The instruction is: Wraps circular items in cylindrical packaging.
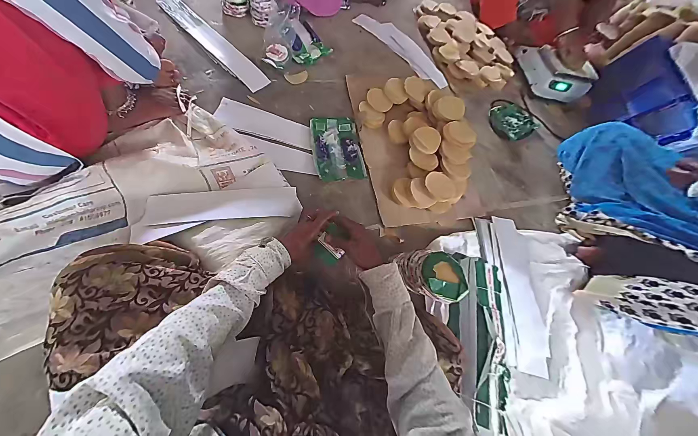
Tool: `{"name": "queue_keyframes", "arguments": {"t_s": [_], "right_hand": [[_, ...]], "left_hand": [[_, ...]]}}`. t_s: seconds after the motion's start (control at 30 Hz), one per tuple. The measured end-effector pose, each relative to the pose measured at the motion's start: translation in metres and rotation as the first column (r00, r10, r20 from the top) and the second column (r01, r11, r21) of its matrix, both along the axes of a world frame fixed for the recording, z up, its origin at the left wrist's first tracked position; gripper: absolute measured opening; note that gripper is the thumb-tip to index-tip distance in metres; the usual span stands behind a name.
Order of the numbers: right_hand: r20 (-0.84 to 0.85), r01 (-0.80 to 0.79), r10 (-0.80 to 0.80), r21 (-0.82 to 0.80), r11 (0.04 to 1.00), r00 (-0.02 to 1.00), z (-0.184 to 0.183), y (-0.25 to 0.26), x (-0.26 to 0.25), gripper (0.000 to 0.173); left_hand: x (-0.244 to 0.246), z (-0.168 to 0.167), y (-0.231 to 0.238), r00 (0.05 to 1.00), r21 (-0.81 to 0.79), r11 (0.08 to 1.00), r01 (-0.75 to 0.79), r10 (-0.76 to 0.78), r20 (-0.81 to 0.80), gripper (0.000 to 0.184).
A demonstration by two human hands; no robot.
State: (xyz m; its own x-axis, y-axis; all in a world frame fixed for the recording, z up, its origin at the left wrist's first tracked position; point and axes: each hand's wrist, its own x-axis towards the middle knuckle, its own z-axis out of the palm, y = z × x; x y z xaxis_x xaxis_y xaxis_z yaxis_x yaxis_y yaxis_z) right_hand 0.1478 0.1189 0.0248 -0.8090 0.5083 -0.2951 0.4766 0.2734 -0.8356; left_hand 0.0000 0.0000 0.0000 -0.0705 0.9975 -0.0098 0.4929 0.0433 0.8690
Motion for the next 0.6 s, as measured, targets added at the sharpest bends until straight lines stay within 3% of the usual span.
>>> {"name": "queue_keyframes", "arguments": {"t_s": [0.07, 0.17, 0.27, 0.33, 0.37, 0.47, 0.6], "right_hand": [[0.020, -0.032, 0.035, -0.154, 0.987, 0.999, -0.004, 0.009, 0.000, 0.045], [0.001, 0.127, -0.133, -0.300, 0.945, 0.991, -0.007, -0.003, 0.013, 0.050], [-0.040, 0.306, -0.359, -0.439, 0.845, 0.932, -0.020, -0.024, 0.030, 0.050], [-0.067, 0.356, -0.448, -0.507, 0.785, 0.892, -0.022, -0.037, 0.039, 0.041], [-0.077, 0.371, -0.476, -0.521, 0.768, 0.876, -0.023, -0.042, 0.042, 0.038], [-0.121, 0.394, -0.527, -0.528, 0.752, 0.841, -0.024, -0.051, 0.048, 0.028], [-0.221, 0.402, -0.557, -0.491, 0.773, 0.800, -0.029, -0.059, 0.051, 0.023]], "left_hand": [[0.002, -0.004, -0.001, 0.997, 0.018, 0.997, -0.076, 0.077, -0.025, 0.082], [0.019, -0.012, -0.013, 0.918, 0.014, 0.918, -0.396, 0.396, 0.011, 0.079], [0.047, -0.018, -0.025, 0.670, -0.128, 0.743, -0.657, 0.653, 0.354, 0.065], [0.065, -0.009, -0.029, 0.477, -0.293, 0.698, -0.654, 0.681, 0.556, 0.049], [0.071, -0.006, -0.031, 0.470, -0.316, 0.718, -0.620, 0.663, 0.583, 0.047], [0.080, -0.012, -0.031, 0.578, -0.190, 0.797, -0.573, 0.558, 0.596, 0.033], [0.088, -0.016, -0.027, 0.561, -0.169, 0.742, -0.649, 0.616, 0.553, 0.029]]}}
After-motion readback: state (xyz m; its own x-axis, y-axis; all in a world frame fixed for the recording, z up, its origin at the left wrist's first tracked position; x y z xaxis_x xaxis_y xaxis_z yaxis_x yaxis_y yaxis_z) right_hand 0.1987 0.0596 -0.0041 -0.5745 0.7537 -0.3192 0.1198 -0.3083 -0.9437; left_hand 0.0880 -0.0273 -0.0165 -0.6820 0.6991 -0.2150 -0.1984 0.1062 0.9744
